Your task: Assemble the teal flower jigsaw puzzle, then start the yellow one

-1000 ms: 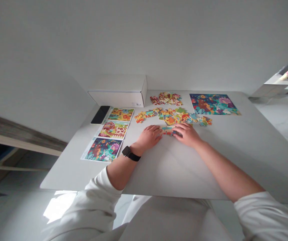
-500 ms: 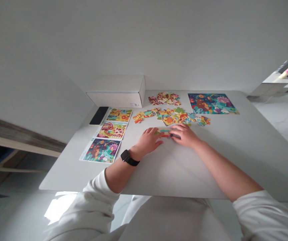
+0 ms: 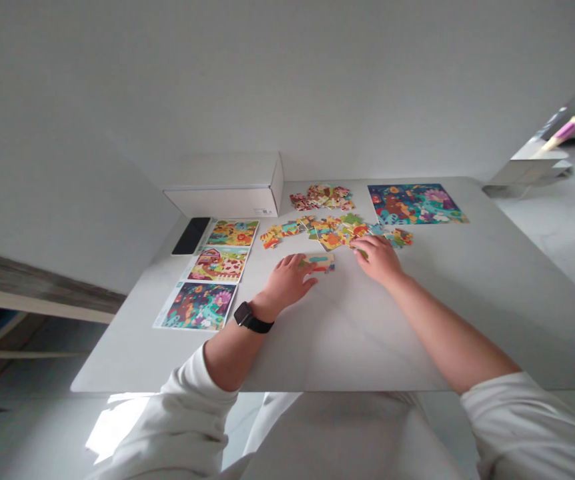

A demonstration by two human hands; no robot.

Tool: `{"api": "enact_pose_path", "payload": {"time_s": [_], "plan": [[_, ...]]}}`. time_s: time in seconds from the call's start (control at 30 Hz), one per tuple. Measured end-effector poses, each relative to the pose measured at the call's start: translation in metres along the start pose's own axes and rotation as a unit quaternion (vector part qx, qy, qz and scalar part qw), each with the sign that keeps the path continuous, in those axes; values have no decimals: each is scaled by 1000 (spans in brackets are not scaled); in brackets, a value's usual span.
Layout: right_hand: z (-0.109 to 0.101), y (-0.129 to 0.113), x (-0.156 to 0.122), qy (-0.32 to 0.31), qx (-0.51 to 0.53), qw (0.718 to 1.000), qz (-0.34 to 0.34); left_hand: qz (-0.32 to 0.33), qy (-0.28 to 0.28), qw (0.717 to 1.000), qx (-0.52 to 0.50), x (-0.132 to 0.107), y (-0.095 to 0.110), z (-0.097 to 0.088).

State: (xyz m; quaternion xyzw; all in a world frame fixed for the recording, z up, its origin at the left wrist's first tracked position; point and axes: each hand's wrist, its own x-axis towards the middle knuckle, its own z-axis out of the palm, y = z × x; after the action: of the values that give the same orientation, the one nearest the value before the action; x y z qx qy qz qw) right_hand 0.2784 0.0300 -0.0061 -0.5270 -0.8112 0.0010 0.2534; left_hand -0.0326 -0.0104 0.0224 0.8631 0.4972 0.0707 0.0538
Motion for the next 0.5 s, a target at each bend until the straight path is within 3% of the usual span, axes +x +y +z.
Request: {"api": "enact_pose_path", "payload": {"time_s": [0.33, 0.5], "plan": [[-26, 93, -6, 123, -2, 970, 212, -6, 14, 1000, -19, 3, -8, -1], [-36, 119, -10, 150, 11, 955, 255, -2, 6, 1000, -17, 3, -6, -2]]}}
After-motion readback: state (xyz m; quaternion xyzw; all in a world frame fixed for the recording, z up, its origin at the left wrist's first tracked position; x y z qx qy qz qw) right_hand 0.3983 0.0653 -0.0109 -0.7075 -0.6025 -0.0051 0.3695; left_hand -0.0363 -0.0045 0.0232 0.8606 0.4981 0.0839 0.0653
